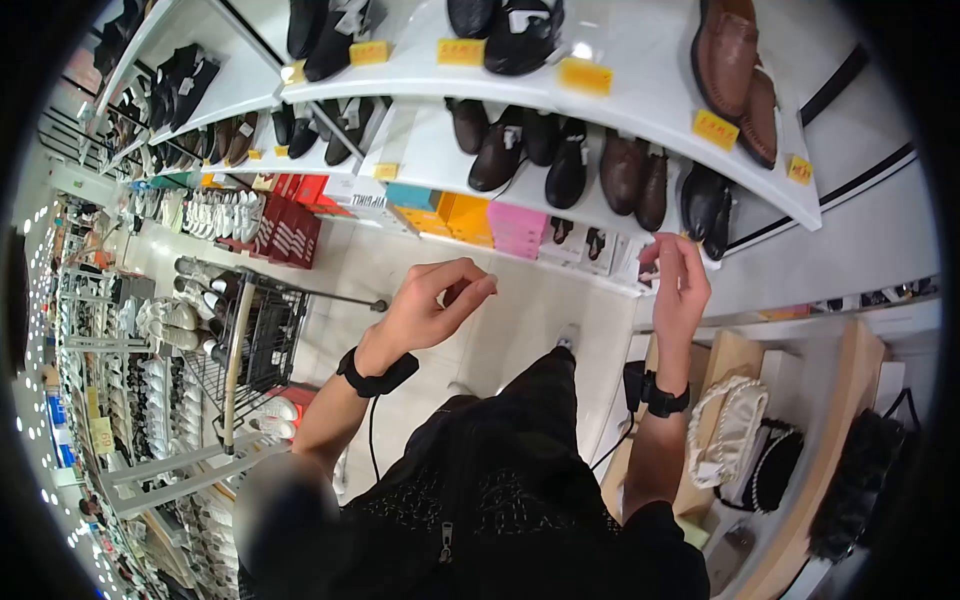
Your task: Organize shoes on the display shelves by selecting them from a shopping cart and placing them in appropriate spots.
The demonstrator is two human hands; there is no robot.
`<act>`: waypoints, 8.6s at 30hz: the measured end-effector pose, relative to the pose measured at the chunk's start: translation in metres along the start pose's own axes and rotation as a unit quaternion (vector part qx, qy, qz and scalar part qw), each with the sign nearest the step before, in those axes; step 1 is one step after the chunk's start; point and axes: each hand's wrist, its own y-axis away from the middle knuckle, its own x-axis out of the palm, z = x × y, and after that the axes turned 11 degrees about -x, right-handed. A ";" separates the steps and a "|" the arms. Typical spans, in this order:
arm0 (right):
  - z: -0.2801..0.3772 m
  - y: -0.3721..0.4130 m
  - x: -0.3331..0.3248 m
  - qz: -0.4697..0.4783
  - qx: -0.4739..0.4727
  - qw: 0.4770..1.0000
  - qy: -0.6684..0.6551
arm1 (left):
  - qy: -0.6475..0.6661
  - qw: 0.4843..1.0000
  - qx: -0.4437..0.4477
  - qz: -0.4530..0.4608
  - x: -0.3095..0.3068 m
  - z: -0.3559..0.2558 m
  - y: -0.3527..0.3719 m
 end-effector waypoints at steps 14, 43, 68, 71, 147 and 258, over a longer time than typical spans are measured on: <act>0.086 0.063 0.213 0.198 -0.047 0.974 -0.102 | 0.053 0.967 -0.115 -0.221 -0.135 0.066 0.200; 0.207 0.124 0.823 0.741 0.044 0.611 -0.277 | 0.107 0.717 -0.393 -0.565 -0.457 0.238 0.404; 0.117 0.299 0.988 0.773 -0.088 0.579 0.245 | 0.210 0.593 -0.686 -0.365 -0.500 0.549 0.484; 0.115 0.305 0.987 0.777 -0.112 0.574 0.233 | 0.230 0.566 -0.713 -0.344 -0.510 0.540 0.481; 0.224 0.243 1.107 0.679 -0.352 0.641 -0.069 | -0.294 0.630 -0.509 -0.508 -0.641 0.431 0.496; 0.618 0.355 3.374 0.690 -0.362 0.625 -0.049 | -0.276 0.635 -0.515 -0.505 -2.663 1.506 0.783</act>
